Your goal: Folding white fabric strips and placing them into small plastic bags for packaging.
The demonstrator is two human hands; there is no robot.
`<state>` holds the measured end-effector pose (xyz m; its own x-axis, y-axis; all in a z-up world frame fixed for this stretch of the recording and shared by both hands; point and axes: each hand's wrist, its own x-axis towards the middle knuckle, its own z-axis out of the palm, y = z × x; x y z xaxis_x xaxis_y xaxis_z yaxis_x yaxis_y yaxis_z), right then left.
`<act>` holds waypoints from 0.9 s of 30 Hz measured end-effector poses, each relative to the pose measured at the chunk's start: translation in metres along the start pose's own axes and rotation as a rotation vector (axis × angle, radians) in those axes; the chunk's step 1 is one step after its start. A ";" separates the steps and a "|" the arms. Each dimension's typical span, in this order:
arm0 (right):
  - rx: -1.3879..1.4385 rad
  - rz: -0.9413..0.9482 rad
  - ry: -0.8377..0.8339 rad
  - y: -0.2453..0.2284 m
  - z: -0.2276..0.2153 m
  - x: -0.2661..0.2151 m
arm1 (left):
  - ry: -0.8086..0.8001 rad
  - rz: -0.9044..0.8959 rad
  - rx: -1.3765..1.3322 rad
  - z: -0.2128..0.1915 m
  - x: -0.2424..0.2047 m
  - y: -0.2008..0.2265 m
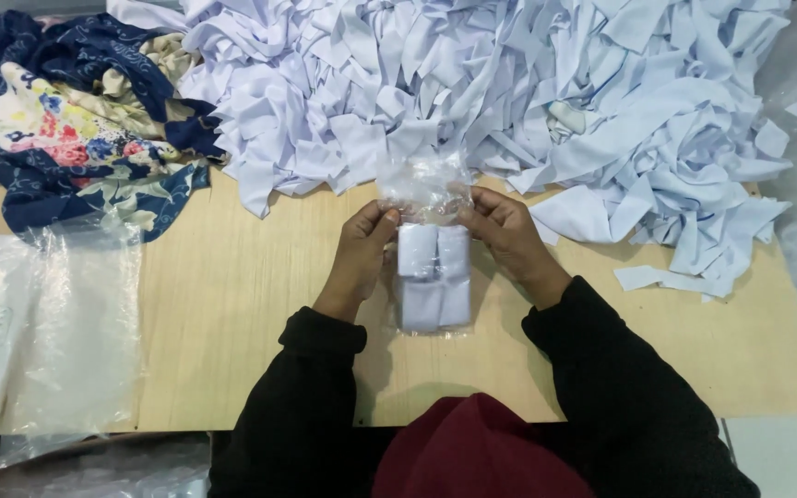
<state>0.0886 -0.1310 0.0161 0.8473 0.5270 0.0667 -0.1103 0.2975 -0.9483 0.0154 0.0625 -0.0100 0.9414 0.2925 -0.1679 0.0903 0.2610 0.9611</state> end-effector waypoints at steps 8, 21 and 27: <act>-0.099 0.042 0.158 0.011 -0.010 0.007 | 0.049 0.139 0.137 -0.005 0.004 -0.001; -0.419 -0.165 0.023 0.013 -0.026 0.012 | -0.017 0.344 0.205 -0.012 0.014 -0.010; -0.696 -0.393 0.026 0.001 -0.014 0.006 | 0.015 0.334 0.255 -0.015 0.011 -0.007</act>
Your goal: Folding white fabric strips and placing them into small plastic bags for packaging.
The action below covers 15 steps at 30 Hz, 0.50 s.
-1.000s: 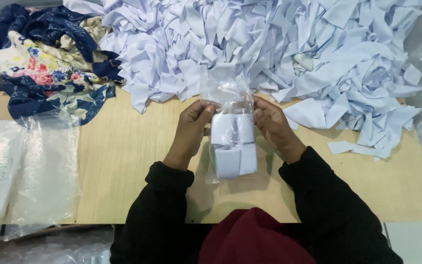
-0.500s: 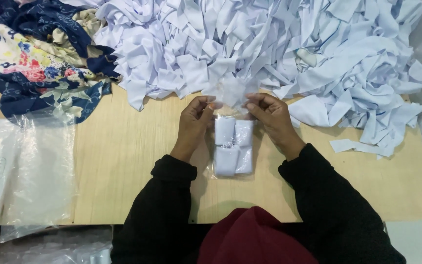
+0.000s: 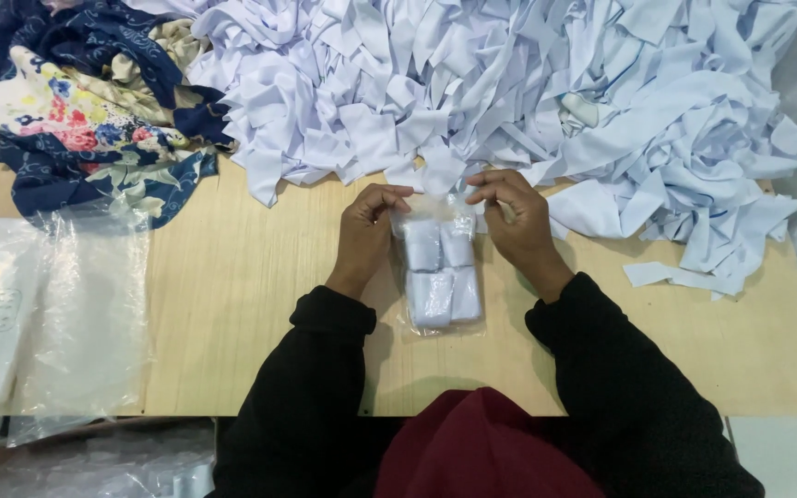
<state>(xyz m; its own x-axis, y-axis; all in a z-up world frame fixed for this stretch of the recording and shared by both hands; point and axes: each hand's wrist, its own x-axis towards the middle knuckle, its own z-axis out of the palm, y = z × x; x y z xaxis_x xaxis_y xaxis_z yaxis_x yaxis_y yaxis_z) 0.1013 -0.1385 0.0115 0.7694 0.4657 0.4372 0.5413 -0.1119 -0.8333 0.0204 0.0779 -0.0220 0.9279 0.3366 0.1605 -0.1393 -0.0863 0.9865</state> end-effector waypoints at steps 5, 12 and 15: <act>-0.216 -0.335 -0.136 -0.007 0.013 -0.010 | 0.038 0.036 0.065 0.002 -0.005 0.011; -0.361 -0.358 -0.235 0.005 0.016 -0.013 | 0.075 -0.028 0.036 -0.002 -0.010 0.017; -0.476 -0.288 -0.267 -0.012 0.018 -0.018 | 0.062 -0.122 -0.054 -0.004 -0.005 -0.001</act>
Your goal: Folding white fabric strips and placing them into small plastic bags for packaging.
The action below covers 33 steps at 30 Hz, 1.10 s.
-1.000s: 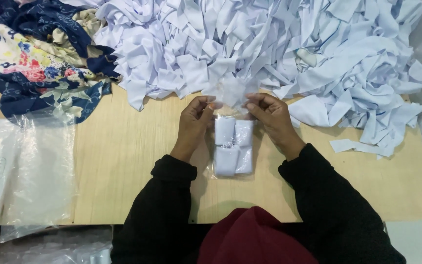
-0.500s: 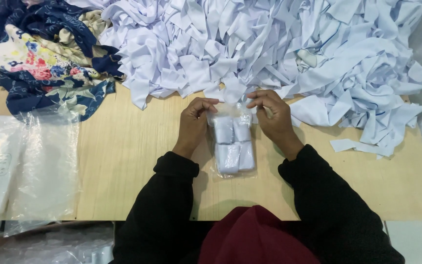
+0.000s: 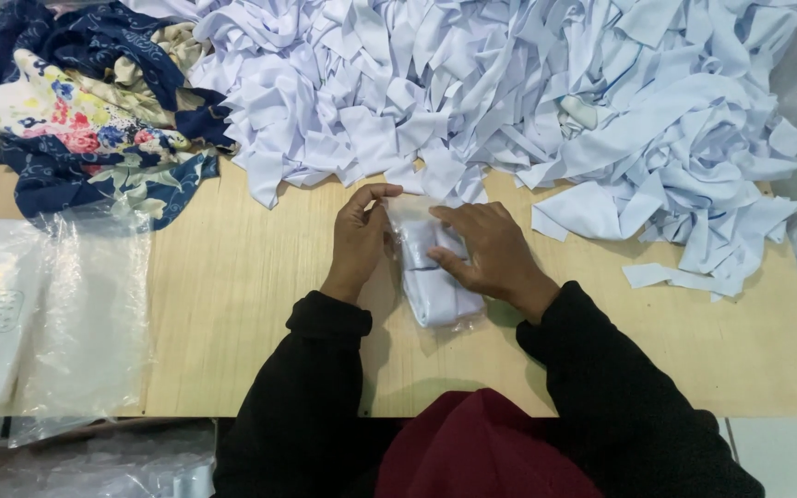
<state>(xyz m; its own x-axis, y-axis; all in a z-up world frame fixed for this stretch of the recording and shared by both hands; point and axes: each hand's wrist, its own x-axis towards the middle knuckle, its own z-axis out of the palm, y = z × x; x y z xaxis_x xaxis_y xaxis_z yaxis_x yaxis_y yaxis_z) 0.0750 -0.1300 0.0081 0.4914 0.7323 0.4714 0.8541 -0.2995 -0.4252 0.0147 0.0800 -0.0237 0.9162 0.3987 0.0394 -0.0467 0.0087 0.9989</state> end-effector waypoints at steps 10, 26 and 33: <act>-0.318 0.194 -0.305 -0.070 0.009 -0.013 | 0.108 -0.314 -0.196 -0.006 0.007 -0.005; 1.682 0.757 0.306 0.007 0.034 -0.004 | -0.221 -0.354 -0.487 0.005 -0.003 0.000; 1.506 0.777 0.245 -0.002 0.027 -0.002 | 0.015 -0.259 -0.493 0.001 0.010 -0.027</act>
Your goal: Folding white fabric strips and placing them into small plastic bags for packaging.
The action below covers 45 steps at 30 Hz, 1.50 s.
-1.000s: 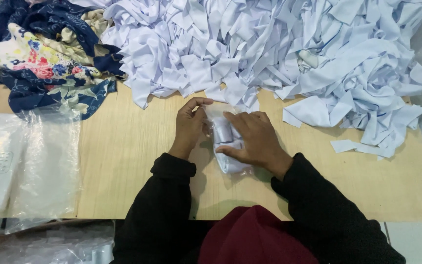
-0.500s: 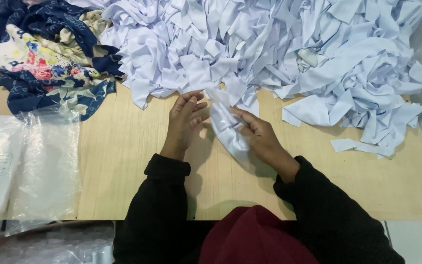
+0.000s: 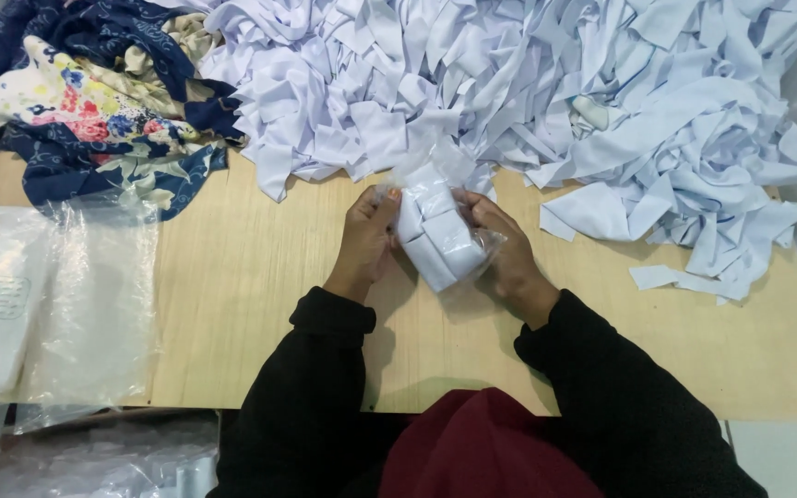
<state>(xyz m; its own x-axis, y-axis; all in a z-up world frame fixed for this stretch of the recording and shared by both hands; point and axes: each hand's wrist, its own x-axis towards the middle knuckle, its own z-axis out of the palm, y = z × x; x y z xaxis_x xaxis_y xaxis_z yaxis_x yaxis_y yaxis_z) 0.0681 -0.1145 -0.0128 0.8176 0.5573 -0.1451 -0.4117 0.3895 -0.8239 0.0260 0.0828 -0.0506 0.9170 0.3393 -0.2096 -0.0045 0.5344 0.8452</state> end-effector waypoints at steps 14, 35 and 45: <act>-0.595 -0.111 -0.032 -0.009 -0.030 0.014 | -0.080 0.036 0.257 0.007 -0.013 0.025; -0.462 -0.114 -0.006 -0.033 -0.024 0.012 | -0.104 0.074 0.423 0.024 -0.031 0.028; -0.472 -0.056 -0.018 -0.028 -0.023 0.011 | -0.039 0.088 0.396 0.028 -0.036 0.034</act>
<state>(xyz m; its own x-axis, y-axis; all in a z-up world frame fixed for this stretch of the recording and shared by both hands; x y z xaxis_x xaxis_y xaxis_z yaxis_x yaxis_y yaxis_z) 0.0980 -0.1363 -0.0036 0.8245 0.5591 -0.0874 -0.1360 0.0458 -0.9896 0.0044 0.0668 -0.0006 0.9344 0.3370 -0.1158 0.0632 0.1629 0.9846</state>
